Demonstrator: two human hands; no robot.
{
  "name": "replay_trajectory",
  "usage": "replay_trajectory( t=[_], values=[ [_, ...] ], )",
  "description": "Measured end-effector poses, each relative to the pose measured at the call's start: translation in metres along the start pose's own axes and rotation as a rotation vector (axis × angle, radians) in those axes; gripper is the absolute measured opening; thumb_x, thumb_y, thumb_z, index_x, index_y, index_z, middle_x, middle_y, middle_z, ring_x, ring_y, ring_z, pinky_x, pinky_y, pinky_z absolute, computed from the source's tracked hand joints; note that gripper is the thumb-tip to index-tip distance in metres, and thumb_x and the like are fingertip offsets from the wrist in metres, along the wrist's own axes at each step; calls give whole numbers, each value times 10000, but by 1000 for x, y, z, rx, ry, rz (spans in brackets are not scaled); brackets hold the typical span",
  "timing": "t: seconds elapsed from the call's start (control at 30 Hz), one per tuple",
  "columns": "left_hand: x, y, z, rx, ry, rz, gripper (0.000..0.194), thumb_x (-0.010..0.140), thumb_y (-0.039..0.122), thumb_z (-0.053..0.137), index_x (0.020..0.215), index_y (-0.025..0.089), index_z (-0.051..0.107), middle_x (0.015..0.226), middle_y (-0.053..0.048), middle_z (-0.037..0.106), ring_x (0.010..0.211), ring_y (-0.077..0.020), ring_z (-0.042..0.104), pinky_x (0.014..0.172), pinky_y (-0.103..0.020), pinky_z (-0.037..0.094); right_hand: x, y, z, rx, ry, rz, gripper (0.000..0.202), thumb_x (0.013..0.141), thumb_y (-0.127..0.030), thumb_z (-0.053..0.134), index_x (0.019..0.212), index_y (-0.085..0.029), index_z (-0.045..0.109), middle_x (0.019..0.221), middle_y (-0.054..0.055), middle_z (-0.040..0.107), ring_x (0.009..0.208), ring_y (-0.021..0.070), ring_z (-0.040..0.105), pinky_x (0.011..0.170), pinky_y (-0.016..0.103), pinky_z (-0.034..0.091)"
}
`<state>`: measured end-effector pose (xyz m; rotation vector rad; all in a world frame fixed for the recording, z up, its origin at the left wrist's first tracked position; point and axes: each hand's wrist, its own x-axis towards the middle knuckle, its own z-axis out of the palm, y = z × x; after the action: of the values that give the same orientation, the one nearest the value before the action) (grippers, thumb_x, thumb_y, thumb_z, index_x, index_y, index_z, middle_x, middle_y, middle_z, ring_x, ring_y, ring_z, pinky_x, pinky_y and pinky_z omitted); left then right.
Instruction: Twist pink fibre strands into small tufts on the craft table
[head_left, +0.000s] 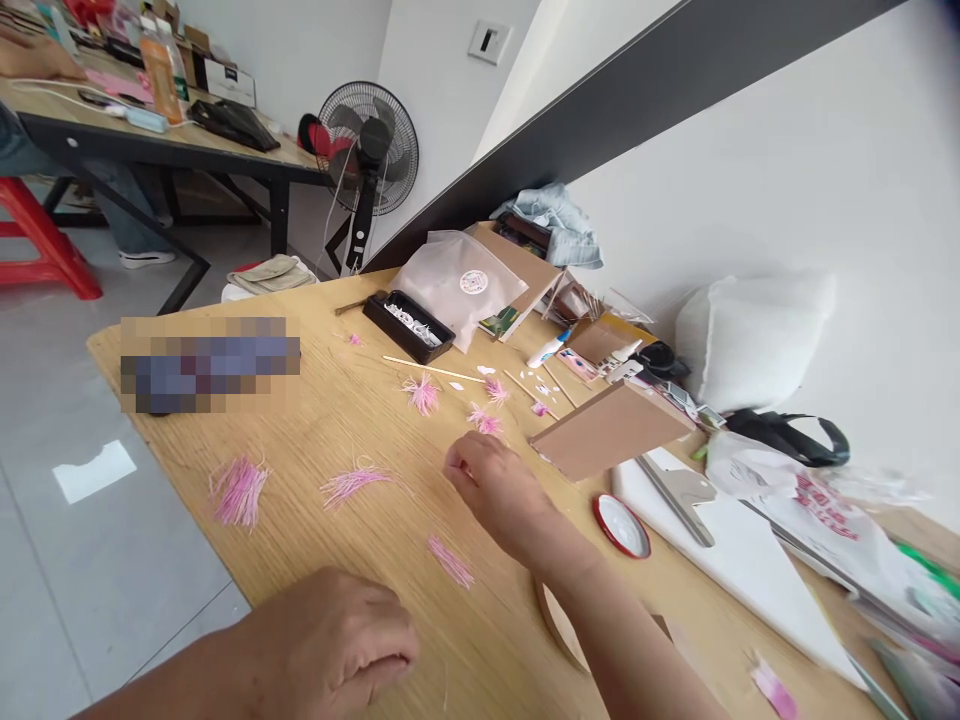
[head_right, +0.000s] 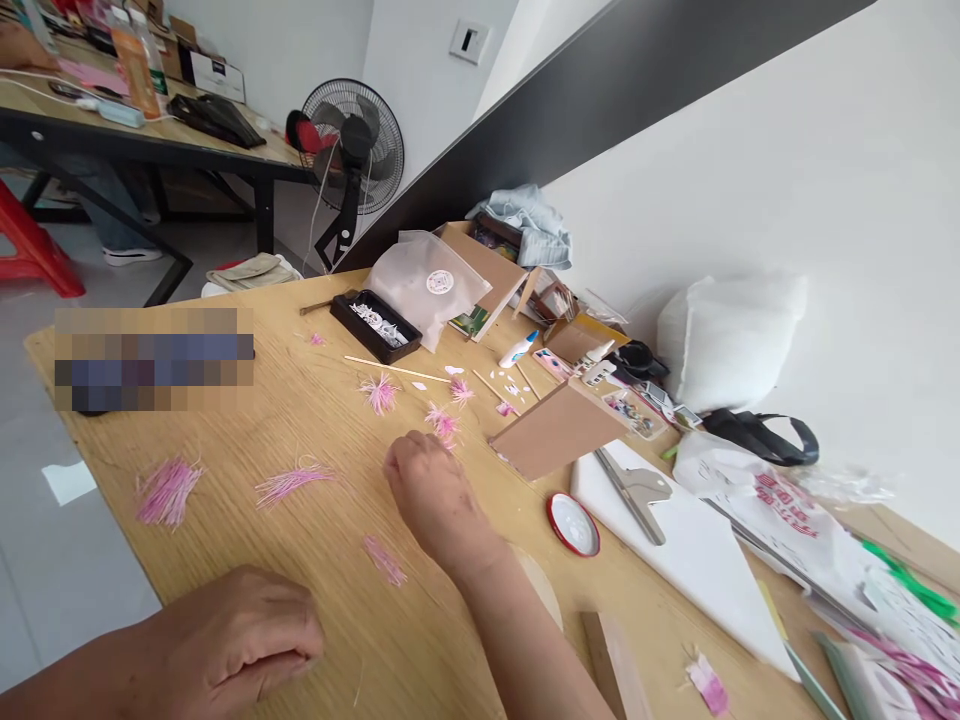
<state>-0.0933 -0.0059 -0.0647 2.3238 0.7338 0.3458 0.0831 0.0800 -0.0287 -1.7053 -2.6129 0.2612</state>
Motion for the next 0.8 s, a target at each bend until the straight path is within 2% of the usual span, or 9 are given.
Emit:
replay_trajectory(
  t=[0.13, 0.33, 0.57, 0.8],
  values=[
    [0, 1, 0, -6, 5, -18, 224, 876, 142, 415, 660, 176, 463, 660, 29, 563, 615, -113, 508, 573, -212, 354, -1, -16, -2, 79, 7, -54, 151, 784, -61, 483, 691, -172, 527, 757, 27, 577, 730, 145, 512, 662, 243, 392],
    [1, 2, -4, -28, 13, -43, 215, 870, 133, 419, 666, 178, 470, 661, 31, 561, 617, -113, 505, 568, -213, 350, 12, -38, 19, 135, 11, -160, 149, 811, -91, 475, 702, -163, 546, 748, 37, 566, 740, 158, 495, 675, 267, 384],
    [0, 3, -5, -64, 0, -46, 208, 855, 125, 447, 654, 176, 470, 651, 32, 560, 610, -112, 500, 573, -208, 357, 21, -39, 23, 163, -29, -191, 110, 779, -79, 518, 735, -168, 566, 798, 29, 573, 790, 146, 505, 698, 245, 379],
    [1, 2, -5, -110, 36, -38, 234, 851, 120, 441, 625, 182, 446, 609, 43, 514, 587, -109, 473, 562, -208, 345, 22, -40, 24, 173, -42, -179, 165, 773, -64, 496, 657, -172, 541, 738, 21, 532, 733, 145, 476, 644, 252, 352]
  ],
)
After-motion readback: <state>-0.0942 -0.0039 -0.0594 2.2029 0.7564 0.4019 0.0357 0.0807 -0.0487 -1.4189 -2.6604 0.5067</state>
